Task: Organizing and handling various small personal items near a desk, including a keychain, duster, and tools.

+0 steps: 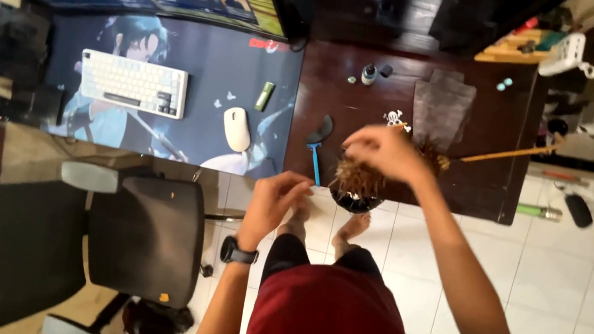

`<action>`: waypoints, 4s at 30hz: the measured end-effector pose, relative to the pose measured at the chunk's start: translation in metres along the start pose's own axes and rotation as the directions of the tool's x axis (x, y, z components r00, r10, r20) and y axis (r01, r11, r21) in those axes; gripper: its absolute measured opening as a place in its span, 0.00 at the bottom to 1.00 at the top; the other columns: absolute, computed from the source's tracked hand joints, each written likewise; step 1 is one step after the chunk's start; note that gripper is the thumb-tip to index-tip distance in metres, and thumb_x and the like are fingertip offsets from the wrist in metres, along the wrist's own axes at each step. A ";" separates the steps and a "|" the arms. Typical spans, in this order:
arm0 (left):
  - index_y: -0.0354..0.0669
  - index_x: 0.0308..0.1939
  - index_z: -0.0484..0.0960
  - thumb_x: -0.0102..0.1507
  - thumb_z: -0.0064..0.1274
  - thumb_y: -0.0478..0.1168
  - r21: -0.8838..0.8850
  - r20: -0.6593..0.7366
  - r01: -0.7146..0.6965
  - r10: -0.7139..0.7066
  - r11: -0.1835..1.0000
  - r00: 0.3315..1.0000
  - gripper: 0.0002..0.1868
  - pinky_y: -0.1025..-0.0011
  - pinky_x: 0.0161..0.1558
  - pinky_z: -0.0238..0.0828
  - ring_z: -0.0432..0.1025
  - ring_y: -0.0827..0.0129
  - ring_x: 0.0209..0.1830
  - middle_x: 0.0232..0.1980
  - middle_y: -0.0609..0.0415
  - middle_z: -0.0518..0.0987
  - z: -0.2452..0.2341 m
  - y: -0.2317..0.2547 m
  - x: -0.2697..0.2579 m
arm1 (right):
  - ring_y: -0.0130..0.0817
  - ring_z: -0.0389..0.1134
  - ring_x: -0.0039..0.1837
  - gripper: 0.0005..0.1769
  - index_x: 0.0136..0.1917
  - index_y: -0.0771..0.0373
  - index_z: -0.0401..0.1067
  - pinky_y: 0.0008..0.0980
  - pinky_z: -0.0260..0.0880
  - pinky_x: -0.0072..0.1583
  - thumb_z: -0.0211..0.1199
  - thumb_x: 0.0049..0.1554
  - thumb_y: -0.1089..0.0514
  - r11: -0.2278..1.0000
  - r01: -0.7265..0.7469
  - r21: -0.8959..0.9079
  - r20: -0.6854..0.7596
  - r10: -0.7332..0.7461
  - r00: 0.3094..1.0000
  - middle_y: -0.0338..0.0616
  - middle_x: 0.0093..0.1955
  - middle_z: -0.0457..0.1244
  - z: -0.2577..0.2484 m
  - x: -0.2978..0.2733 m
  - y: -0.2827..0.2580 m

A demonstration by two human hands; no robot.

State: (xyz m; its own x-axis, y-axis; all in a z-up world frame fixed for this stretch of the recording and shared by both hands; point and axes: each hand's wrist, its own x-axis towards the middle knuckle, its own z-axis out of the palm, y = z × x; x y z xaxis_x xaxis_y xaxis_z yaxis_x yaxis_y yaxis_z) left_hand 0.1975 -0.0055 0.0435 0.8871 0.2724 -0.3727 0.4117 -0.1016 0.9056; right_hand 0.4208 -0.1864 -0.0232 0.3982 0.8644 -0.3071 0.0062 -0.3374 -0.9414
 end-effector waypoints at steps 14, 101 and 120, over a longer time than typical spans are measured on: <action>0.34 0.53 0.84 0.69 0.53 0.34 -0.194 -0.395 0.045 -0.120 0.980 0.911 0.12 0.79 0.39 0.70 0.72 0.81 0.37 0.41 0.56 0.84 -0.004 -0.017 -0.076 | 0.60 0.69 0.53 0.20 0.51 0.60 0.74 0.51 0.69 0.50 0.78 0.47 0.61 0.815 -0.338 -0.471 -0.738 -0.155 0.656 0.56 0.52 0.68 -0.048 0.156 0.208; 0.37 0.41 0.73 0.62 0.63 0.30 -0.526 -0.329 -0.300 0.135 0.796 0.935 0.11 0.73 0.51 0.76 0.78 0.72 0.50 0.54 0.46 0.83 -0.259 -0.103 -0.106 | 0.27 0.66 0.41 0.14 0.57 0.67 0.76 0.27 0.68 0.46 0.68 0.59 0.61 0.988 0.069 -0.138 -0.116 -0.085 0.990 0.43 0.37 0.66 0.326 0.090 -0.199; 0.35 0.48 0.78 0.59 0.65 0.31 -0.291 -0.274 -0.331 0.253 0.898 0.928 0.16 0.72 0.50 0.78 0.78 0.71 0.50 0.52 0.52 0.81 -0.255 -0.086 -0.114 | 0.33 0.73 0.56 0.15 0.52 0.68 0.77 0.32 0.69 0.60 0.69 0.56 0.56 0.977 0.068 -0.203 -0.150 -0.099 0.984 0.44 0.51 0.73 0.324 0.087 -0.186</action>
State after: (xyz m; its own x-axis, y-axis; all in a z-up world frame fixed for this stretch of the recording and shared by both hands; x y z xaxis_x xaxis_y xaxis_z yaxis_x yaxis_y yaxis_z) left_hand 0.0072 0.2161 0.0595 0.8699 0.4894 -0.0613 0.0154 0.0972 0.9951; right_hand 0.1571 0.0726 0.0801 0.5290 0.8277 -0.1875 0.2194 -0.3468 -0.9119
